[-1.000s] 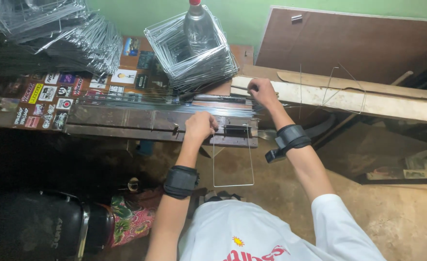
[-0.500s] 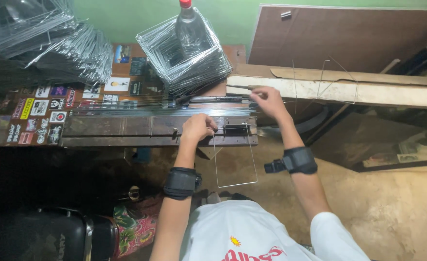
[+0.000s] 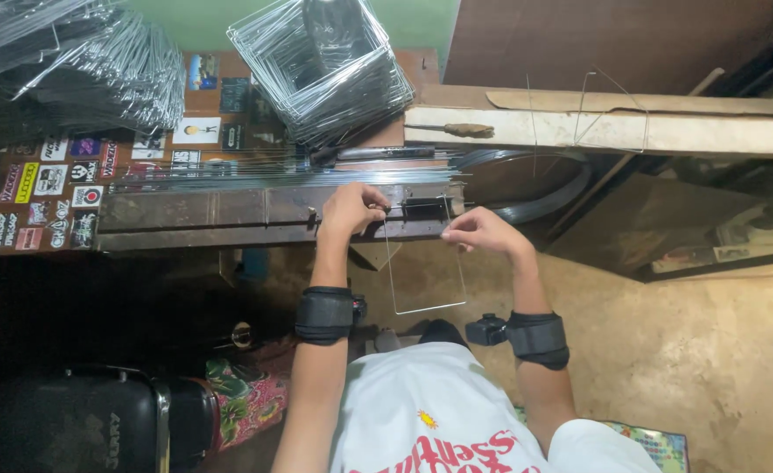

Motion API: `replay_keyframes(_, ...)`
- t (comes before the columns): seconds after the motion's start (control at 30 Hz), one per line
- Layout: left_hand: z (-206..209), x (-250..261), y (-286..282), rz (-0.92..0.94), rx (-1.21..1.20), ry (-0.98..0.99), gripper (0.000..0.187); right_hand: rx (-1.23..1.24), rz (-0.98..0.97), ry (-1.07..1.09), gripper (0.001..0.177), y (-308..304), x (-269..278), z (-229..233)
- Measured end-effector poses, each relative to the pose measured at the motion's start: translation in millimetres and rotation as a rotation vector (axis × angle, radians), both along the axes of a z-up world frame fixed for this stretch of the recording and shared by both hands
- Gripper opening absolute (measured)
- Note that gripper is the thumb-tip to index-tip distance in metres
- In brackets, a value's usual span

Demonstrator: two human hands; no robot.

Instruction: The recorder is using a manual bending jig to shape straight metal wires into square frames.

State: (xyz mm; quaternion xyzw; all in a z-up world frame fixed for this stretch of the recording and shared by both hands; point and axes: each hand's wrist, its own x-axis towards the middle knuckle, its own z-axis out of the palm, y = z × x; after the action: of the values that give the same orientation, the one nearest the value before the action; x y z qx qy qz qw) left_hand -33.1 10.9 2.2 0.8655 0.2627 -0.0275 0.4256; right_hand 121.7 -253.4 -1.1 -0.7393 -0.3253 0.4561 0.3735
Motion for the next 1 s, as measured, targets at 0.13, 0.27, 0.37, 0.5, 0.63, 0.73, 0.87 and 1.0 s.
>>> replay_keyframes(0.13,-4,-7,-6,0.005,0.037,-0.084,0.026,0.039,-0.004,0.059,0.025,-3,-15,7)
replay_keyframes(0.27,-5,-8,-10,-0.006,0.042,-0.126,0.032,0.093,-0.007,0.043,0.022,-1,-28,43)
replay_keyframes(0.37,-7,-17,-18,0.013,0.055,-0.200,0.032,0.132,0.011,-0.002,0.021,-3,-43,69)
replay_keyframes(0.5,35,-23,-27,0.039,0.166,-0.378,0.022,0.293,0.015,-0.098,0.021,6,-39,87)
replay_keyframes(0.63,56,-17,-23,0.114,0.115,-0.469,0.020,0.422,-0.073,-0.162,0.022,25,-23,111)
replay_keyframes(0.73,73,-13,-10,0.194,-0.236,-0.767,0.020,0.471,-0.157,-0.281,0.024,45,-6,132)
replay_keyframes(0.87,108,-16,3,0.363,-0.489,-0.808,0.027,0.563,-0.100,-0.337,0.026,55,11,143)
replay_keyframes(1.0,121,-24,10,0.396,-0.516,-0.909,0.031,0.599,0.063,-0.469,0.024,59,10,148)
